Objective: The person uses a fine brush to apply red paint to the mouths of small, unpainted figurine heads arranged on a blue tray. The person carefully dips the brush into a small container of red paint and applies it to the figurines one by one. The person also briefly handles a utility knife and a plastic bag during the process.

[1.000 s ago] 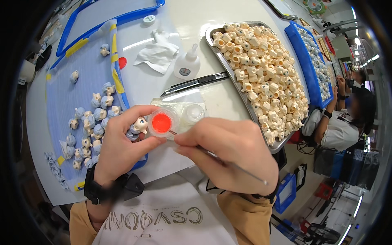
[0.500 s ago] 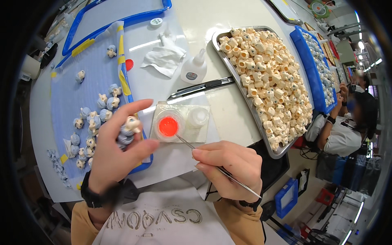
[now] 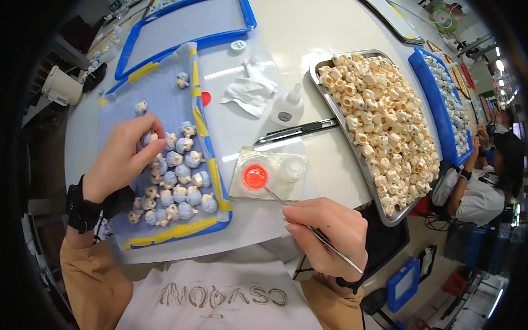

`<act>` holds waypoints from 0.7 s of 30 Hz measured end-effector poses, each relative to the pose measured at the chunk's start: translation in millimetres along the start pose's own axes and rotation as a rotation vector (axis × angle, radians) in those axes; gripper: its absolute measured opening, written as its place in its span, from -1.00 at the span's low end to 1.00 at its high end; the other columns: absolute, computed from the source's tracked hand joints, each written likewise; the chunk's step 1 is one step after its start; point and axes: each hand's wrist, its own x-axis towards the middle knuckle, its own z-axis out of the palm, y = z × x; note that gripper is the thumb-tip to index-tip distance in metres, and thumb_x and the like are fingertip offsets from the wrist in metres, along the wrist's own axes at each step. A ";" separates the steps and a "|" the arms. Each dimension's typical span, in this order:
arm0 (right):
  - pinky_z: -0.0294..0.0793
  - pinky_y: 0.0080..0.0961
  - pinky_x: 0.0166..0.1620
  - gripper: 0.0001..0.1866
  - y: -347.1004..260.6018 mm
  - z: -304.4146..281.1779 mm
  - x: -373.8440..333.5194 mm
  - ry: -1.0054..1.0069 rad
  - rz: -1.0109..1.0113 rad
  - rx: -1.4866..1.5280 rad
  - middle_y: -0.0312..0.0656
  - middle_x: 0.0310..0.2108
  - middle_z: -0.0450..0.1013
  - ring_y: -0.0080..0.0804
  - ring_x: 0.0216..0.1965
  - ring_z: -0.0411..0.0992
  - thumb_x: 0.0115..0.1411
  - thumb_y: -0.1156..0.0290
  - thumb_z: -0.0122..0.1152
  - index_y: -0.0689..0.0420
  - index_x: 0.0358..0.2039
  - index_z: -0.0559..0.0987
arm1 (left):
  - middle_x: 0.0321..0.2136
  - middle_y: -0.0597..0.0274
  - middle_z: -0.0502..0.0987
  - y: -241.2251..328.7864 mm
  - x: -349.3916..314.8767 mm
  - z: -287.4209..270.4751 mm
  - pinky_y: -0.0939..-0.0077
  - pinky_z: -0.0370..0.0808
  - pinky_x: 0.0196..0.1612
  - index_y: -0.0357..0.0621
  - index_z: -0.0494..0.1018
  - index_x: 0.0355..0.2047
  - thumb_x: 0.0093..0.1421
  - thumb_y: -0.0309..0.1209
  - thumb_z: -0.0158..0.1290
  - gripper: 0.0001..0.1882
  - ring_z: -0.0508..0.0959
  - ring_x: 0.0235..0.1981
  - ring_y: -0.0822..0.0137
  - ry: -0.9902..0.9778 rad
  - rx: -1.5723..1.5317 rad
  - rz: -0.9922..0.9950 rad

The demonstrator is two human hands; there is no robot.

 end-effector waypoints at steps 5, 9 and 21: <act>0.49 -0.58 -0.40 -0.82 -0.1 2.4 -1.3 0.002 -0.012 0.000 -0.03 -0.46 0.54 -0.31 -0.50 0.53 -0.04 0.69 0.23 0.32 -0.35 0.58 | -0.58 0.41 0.37 -36.1 -19.3 -23.0 0.66 0.20 -0.59 -0.19 0.41 -0.33 0.32 -0.27 -0.13 -0.75 0.33 -0.62 0.57 0.024 -0.368 -0.231; 0.51 -0.54 -0.36 -0.85 -0.8 0.3 -5.5 -0.044 0.050 0.014 -0.02 -0.43 0.53 -0.30 -0.45 0.54 0.06 0.67 0.12 0.31 -0.31 0.56 | -0.58 0.40 0.34 -58.2 -43.6 -55.3 0.76 0.12 -0.69 -0.20 0.43 -0.20 0.37 -0.21 -0.29 -0.63 0.25 -0.73 0.64 0.019 -0.836 -0.551; 0.47 -0.56 -0.36 -0.89 -2.5 4.3 -9.4 0.001 0.088 0.031 -0.03 -0.42 0.52 -0.34 -0.44 0.53 0.10 0.63 0.10 0.34 -0.34 0.53 | -0.56 0.49 0.33 -80.7 -66.3 -43.2 0.80 0.04 -0.68 -0.05 0.44 -0.20 0.35 -0.13 -0.14 -0.70 0.20 -0.71 0.71 -0.138 -0.747 -0.583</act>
